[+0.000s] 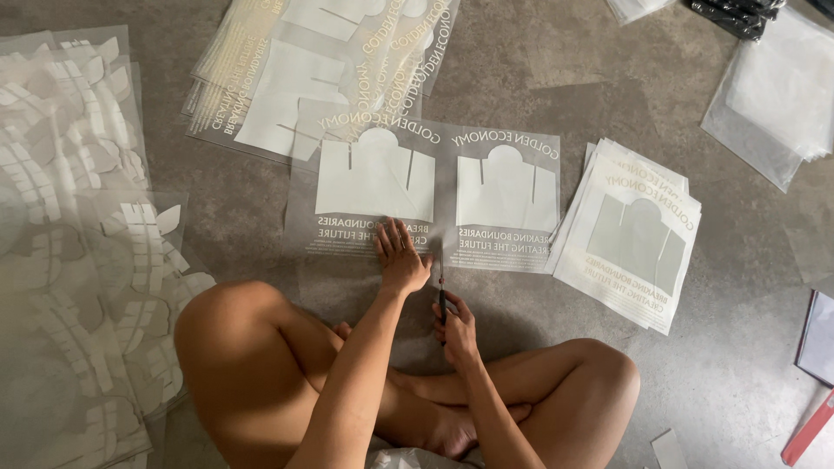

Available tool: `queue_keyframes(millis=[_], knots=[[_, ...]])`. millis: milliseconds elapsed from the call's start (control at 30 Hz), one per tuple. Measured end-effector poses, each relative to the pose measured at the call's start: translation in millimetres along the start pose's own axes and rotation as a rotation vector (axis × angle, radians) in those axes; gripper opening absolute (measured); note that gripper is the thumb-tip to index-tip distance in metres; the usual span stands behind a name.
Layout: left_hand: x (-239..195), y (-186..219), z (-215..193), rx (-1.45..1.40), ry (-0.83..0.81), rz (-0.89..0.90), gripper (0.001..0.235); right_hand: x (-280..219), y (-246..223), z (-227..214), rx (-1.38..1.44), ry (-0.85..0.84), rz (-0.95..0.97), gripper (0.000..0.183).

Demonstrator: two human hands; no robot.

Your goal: The person sits on the floor and uses scissors to cut along the edges of printed paper sheets. They repeatedly pick up sheets from a stack, cut them, and place the cut pieces into a separate pile.

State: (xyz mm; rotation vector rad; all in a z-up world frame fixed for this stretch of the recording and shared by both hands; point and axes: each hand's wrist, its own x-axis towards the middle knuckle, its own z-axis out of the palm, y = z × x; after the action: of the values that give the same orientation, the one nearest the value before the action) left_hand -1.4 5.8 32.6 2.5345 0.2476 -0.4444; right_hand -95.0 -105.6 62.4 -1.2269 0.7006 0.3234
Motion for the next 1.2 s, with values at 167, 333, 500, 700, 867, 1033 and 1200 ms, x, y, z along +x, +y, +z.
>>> queue_keyframes(millis=[167, 333, 500, 700, 867, 1033, 1200], knots=[[4.1, -3.2, 8.2, 0.021, -0.016, -0.009, 0.096, -3.4, -5.1, 2.3, 0.009, -0.005, 0.025, 0.040], [4.4, -2.2, 4.0, -0.013, -0.046, -0.013, 0.096, 6.6, -0.2, -3.4, 0.012, -0.041, 0.020, 0.041], [7.9, -6.3, 12.7, 0.008, -0.036, 0.009, 0.096, 16.1, -0.2, -0.9, 0.050, -0.024, 0.020, 0.041], [12.4, -9.3, 19.0, 0.040, -0.032, 0.014, 0.098, 17.2, -18.8, 8.0, 0.058, -0.038, 0.028, 0.039], [11.6, -8.1, 17.5, 0.034, -0.025, 0.011, 0.099, 28.8, -24.0, 12.4, 0.068, -0.043, 0.036, 0.039], [7.8, -1.7, 6.0, 0.039, -0.091, -0.017, 0.096, 33.9, -35.6, 23.8, 0.086, -0.015, 0.044, 0.039], [3.0, 8.0, -12.6, 0.057, -0.189, -0.062, 0.093, 59.4, -39.0, 24.4, 0.090, -0.017, 0.039, 0.038]])
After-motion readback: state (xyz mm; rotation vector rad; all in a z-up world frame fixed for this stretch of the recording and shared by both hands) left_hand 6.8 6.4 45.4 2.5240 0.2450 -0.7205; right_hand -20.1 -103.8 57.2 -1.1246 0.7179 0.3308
